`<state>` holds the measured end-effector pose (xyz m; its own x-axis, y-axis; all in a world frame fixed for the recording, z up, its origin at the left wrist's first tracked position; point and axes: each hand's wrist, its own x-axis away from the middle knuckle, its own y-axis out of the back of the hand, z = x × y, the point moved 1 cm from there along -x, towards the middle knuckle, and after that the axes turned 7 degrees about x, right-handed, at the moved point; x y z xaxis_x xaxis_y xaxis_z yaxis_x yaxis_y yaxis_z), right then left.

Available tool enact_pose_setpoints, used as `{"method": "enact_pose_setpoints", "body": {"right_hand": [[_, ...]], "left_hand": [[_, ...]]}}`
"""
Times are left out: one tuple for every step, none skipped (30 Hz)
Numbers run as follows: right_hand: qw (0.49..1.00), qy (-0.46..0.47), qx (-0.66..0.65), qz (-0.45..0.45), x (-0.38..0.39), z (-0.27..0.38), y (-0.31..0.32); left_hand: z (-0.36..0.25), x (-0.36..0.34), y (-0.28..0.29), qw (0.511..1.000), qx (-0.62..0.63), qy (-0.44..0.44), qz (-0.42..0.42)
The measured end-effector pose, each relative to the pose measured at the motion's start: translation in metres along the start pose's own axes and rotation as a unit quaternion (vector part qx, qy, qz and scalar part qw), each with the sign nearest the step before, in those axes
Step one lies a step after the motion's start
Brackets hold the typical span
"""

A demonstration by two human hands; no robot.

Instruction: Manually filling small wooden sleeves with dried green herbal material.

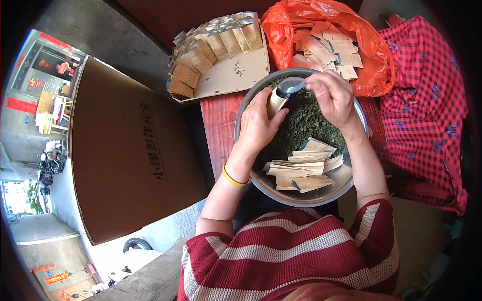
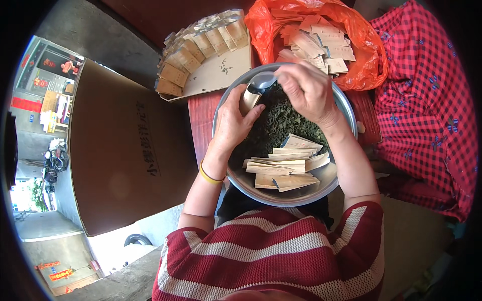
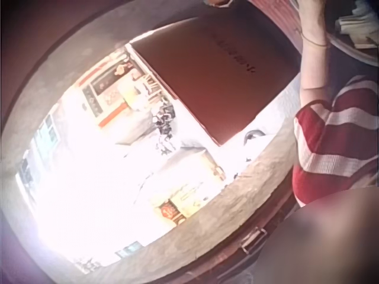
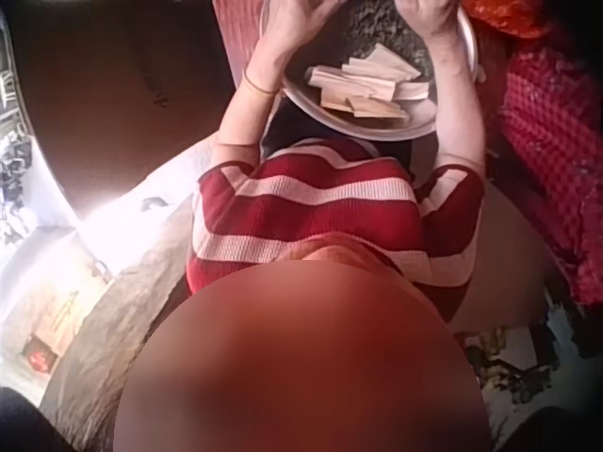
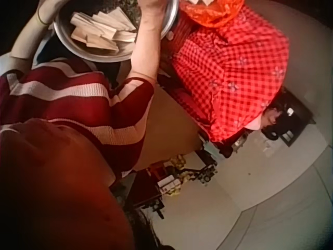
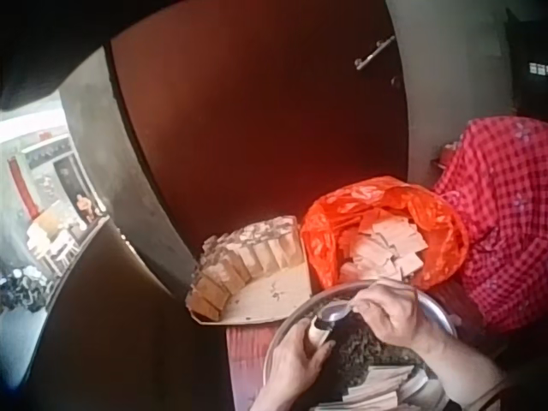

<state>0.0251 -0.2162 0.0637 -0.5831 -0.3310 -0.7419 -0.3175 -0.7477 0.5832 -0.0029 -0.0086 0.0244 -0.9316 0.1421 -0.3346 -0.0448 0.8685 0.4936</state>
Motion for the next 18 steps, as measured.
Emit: {"method": "enact_pose_setpoints", "body": {"right_hand": [[0.999,-0.045,0.009,-0.021,0.000,-0.003,0.002],[0.995,-0.090,0.018,-0.043,0.001,-0.007,0.003],[0.991,-0.122,0.053,-0.032,0.000,-0.010,0.005],[0.991,-0.122,0.053,-0.033,0.001,-0.014,0.006],[0.979,-0.160,0.125,0.031,0.003,-0.020,0.006],[0.956,-0.196,0.196,0.095,0.005,-0.024,0.006],[0.938,-0.230,0.216,0.145,0.005,-0.026,0.002],[0.938,-0.231,0.216,0.144,0.009,-0.033,-0.004],[0.938,-0.254,0.162,0.171,0.015,-0.043,-0.013],[0.935,-0.275,0.107,0.196,0.021,-0.050,-0.019],[0.937,-0.282,0.086,0.188,0.019,-0.051,-0.021],[0.938,-0.280,0.088,0.187,0.019,-0.054,-0.023],[0.933,-0.318,0.020,0.165,0.020,-0.059,-0.023],[0.923,-0.354,-0.050,0.143,0.020,-0.062,-0.023],[0.921,-0.354,-0.123,0.105,0.020,-0.063,-0.022],[0.922,-0.350,-0.123,0.107,0.020,-0.065,-0.019],[0.917,-0.360,-0.150,0.079,0.020,-0.065,-0.015],[0.910,-0.371,-0.177,0.053,0.019,-0.064,-0.013]], "left_hand": [[0.001,0.000,-0.001,1.000,0.000,0.000,0.001],[0.002,0.000,-0.001,1.000,-0.005,-0.017,-0.008],[0.002,0.000,-0.002,0.999,-0.010,-0.034,-0.017],[0.003,0.000,-0.002,0.999,-0.010,-0.035,-0.017],[0.003,0.001,-0.002,0.999,-0.015,-0.036,-0.017],[0.003,0.001,-0.002,0.999,-0.020,-0.037,-0.016],[0.002,0.001,-0.002,0.999,-0.019,-0.038,-0.015],[0.001,0.001,-0.001,0.999,-0.013,-0.028,-0.012],[0.000,0.000,-0.002,1.000,-0.006,-0.020,-0.009],[-0.001,0.000,-0.003,1.000,-0.005,-0.023,-0.008],[0.000,0.000,-0.002,1.000,-0.006,-0.024,-0.010],[0.001,0.000,-0.002,1.000,-0.008,-0.025,-0.012],[0.001,0.000,-0.001,1.000,-0.007,-0.026,-0.015],[0.002,0.000,-0.001,1.000,-0.004,-0.024,-0.014],[0.002,0.001,-0.001,1.000,0.000,-0.021,-0.014],[0.002,0.001,-0.001,1.000,-0.001,-0.022,-0.019],[0.002,0.001,-0.001,0.999,-0.003,-0.031,-0.018],[0.002,0.001,-0.001,0.999,-0.005,-0.039,-0.018]]}}
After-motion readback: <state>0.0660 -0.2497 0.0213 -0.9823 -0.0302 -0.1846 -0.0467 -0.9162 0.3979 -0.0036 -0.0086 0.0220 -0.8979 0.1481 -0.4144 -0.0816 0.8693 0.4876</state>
